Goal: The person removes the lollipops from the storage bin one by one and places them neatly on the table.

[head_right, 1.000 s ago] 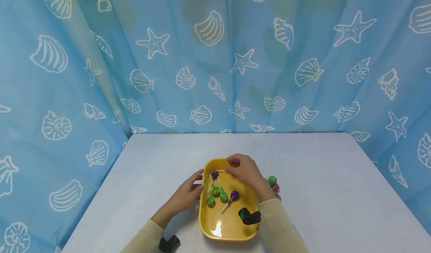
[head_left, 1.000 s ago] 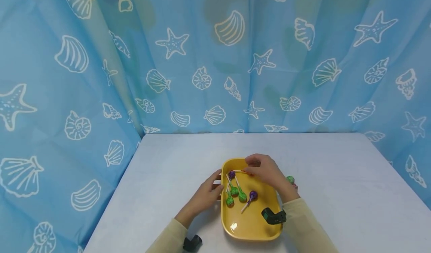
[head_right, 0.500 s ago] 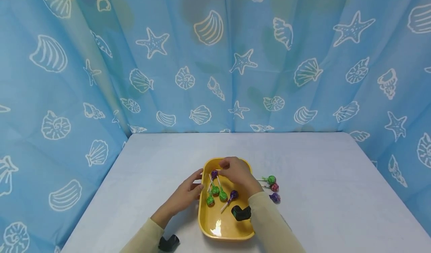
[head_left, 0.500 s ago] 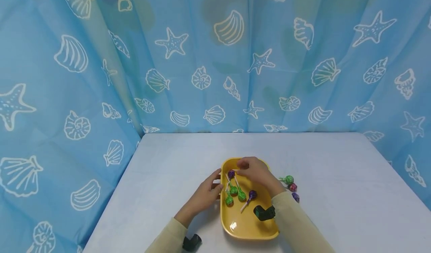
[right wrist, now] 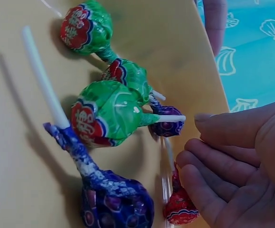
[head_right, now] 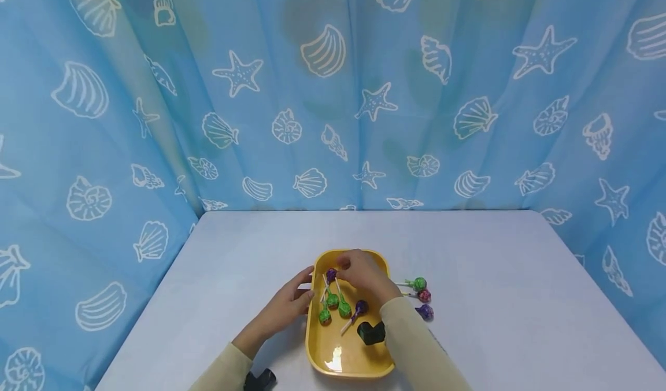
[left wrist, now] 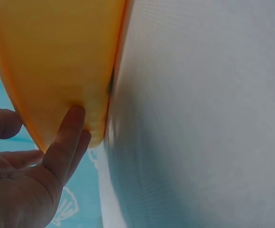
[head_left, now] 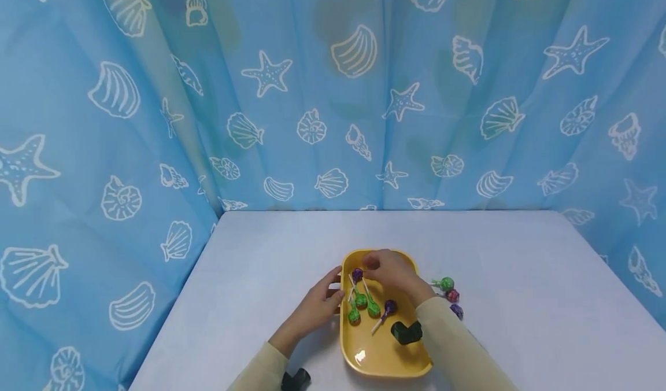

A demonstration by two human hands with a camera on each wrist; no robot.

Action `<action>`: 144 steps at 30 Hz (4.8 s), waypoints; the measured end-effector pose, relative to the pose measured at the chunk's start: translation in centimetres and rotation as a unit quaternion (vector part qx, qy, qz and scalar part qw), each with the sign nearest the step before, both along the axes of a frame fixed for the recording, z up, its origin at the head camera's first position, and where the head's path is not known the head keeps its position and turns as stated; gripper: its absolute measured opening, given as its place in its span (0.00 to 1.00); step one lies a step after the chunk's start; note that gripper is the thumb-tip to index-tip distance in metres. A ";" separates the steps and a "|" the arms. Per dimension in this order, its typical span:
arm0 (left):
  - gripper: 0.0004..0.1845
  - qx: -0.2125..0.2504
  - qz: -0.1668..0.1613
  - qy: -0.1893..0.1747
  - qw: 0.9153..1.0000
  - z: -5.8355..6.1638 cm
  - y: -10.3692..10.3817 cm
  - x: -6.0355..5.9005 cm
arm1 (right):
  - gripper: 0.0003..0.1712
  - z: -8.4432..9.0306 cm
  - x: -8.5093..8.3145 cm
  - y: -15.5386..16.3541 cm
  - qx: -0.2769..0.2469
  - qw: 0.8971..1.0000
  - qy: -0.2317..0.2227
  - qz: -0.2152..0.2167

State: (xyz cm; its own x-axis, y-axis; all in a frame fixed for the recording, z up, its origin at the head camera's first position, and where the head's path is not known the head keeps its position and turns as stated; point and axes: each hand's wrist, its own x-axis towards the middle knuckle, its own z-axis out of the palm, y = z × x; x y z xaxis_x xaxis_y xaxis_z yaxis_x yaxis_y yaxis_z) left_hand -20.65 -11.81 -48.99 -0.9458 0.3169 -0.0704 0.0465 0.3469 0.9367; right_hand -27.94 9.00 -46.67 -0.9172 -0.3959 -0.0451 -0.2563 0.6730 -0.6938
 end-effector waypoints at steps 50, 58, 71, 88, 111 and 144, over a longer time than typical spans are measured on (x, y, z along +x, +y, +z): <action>0.31 -0.005 0.009 -0.002 1.000 -0.1 0.1 0.4 | 0.13 -1.4 -0.7 -1.1 0.035 0.996 -0.027 0.072; 0.31 -0.002 0.008 0.003 1.000 0.0 0.1 0.4 | 0.13 -1.1 -0.5 -1.3 0.022 0.996 -0.039 0.082; 0.31 0.004 0.001 0.003 1.000 0.0 -0.1 0.3 | 0.12 -0.9 -0.8 -0.8 0.007 0.997 -0.049 0.062; 0.31 -0.004 0.010 -0.001 1.000 -0.1 0.3 0.2 | 0.11 0.1 0.3 1.9 -0.019 1.000 0.020 0.013; 0.31 0.000 0.011 -0.005 1.000 0.0 0.3 0.4 | 0.12 2.3 2.7 4.3 -0.043 0.996 0.059 -0.052; 0.31 -0.016 0.020 -0.011 1.000 -0.1 0.5 0.3 | 0.21 2.8 6.4 7.3 -0.080 0.982 0.038 -0.166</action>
